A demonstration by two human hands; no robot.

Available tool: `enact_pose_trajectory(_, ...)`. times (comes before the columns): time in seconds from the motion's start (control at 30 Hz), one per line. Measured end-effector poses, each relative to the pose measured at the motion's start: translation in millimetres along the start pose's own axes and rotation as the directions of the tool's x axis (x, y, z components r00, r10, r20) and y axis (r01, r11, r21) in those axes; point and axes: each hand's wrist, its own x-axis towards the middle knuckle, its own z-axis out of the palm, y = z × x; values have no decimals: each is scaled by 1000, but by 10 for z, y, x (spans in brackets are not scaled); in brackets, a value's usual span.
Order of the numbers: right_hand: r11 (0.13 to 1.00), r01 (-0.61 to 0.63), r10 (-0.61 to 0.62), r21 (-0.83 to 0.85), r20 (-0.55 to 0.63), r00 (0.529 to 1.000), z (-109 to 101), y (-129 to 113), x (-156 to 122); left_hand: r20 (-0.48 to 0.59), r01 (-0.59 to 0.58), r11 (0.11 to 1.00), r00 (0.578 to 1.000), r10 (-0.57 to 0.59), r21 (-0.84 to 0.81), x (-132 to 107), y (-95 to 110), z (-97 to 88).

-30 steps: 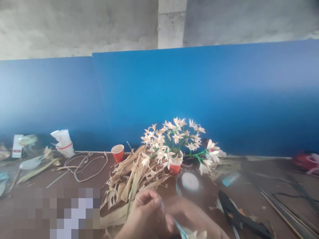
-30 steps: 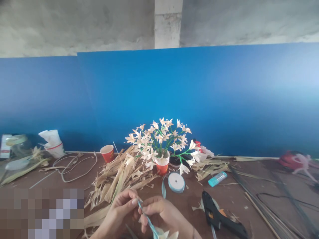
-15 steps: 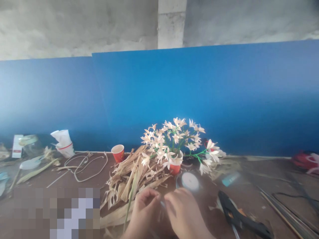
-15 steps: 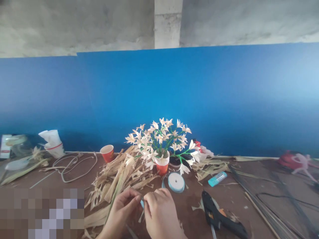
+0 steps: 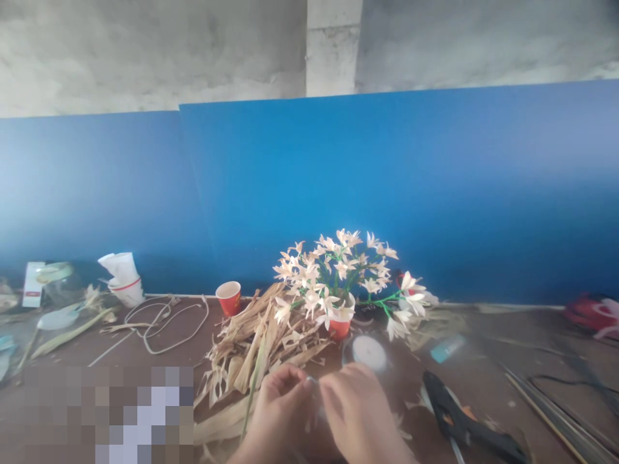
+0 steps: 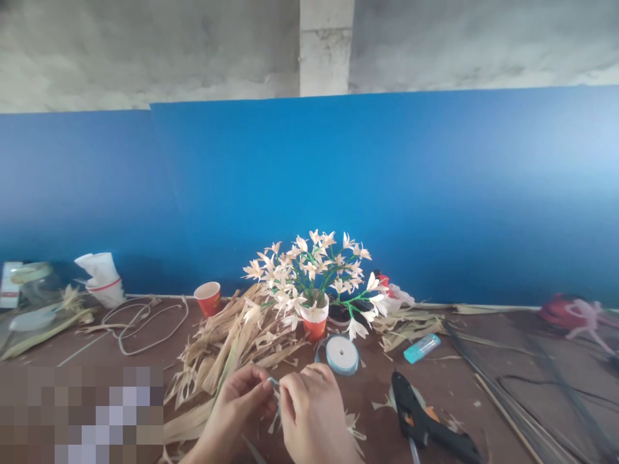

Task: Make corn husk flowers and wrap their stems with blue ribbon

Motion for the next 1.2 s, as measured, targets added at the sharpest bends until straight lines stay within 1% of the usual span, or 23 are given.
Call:
enact_pose_trajectory(0.07,991,-111,104,80,88,991,-17,-5,11,-10,-5,1000,1000,5,4,-5,41,0)
enact_pose_trajectory(0.1,965,-215,189,151,171,967,-31,-10,24,-16,-5,1000,1000,5,1,-4,55,-4)
enact_pose_trajectory(0.13,907,-348,281,235,277,919,-49,-15,44,-17,-5,1000,1000,5,-6,-3,62,-9)
enact_pose_trajectory(0.17,808,-496,363,316,396,843,-71,-21,69,-14,-5,1000,1000,5,-15,-2,66,-15)
enact_pose_trajectory(0.2,672,-637,417,377,518,747,-97,-26,98,-8,-3,1000,1000,3,-25,-2,67,-19)
enact_pose_trajectory(0.23,522,-746,436,413,622,650,-124,-29,130,-1,4,999,1000,-4,-36,-5,68,-21)
enact_pose_trajectory(0.27,389,-815,417,430,706,572,-152,-30,161,9,17,999,1000,-17,-47,-12,72,-21)
enact_pose_trajectory(0.3,282,-854,379,437,767,518,-178,-28,190,20,35,998,999,-34,-61,-21,79,-18)
enact_pose_trajectory(0.37,171,-869,262,464,829,494,-217,-19,235,53,70,994,996,-66,-88,-46,103,-5)
enact_pose_trajectory(0.43,137,-862,161,488,848,506,-230,-6,251,89,80,992,993,-71,-99,-69,131,10)
enact_pose_trajectory(0.47,141,-865,154,482,852,500,-225,-1,248,93,71,994,994,-63,-87,-76,141,16)
enact_pose_trajectory(0.5,169,-867,184,468,850,494,-213,3,236,80,58,996,995,-53,-65,-78,145,21)
enact_pose_trajectory(0.53,231,-863,226,449,838,497,-193,5,216,59,47,998,997,-45,-37,-75,143,24)
enact_pose_trajectory(0.57,322,-844,285,428,806,518,-166,5,190,31,38,999,999,-38,-12,-68,132,25)
enact_pose_trajectory(0.6,437,-805,350,401,749,563,-134,5,158,-2,32,999,999,-32,5,-58,114,26)
enact_pose_trajectory(0.67,697,-644,409,314,564,717,-58,6,83,-50,13,1000,999,-13,11,-34,62,25)
enact_pose_trajectory(0.73,895,-403,326,189,337,883,18,10,14,-84,-20,1000,996,21,15,-14,5,23)
enact_pose_trajectory(0.77,950,-280,244,136,233,941,48,12,-12,-99,-37,999,994,38,18,-7,-19,22)
enact_pose_trajectory(0.8,982,-169,154,91,148,977,70,14,-29,-111,-48,999,993,50,23,-2,-38,22)
enact_pose_trajectory(0.87,999,-26,25,33,41,999,87,12,-36,-138,-53,998,989,56,30,2,-56,22)
enact_pose_trajectory(0.93,1000,31,-31,-1,-5,1000,72,-1,-17,-162,-48,998,985,55,46,-5,-47,22)
enact_pose_trajectory(1.07,998,59,-60,-30,-28,998,32,-35,24,-175,-68,991,981,88,117,-52,34,45)
enact_pose_trajectory(1.2,999,31,-31,-39,-2,1000,41,-23,20,-197,-68,977,974,108,200,-103,140,111)
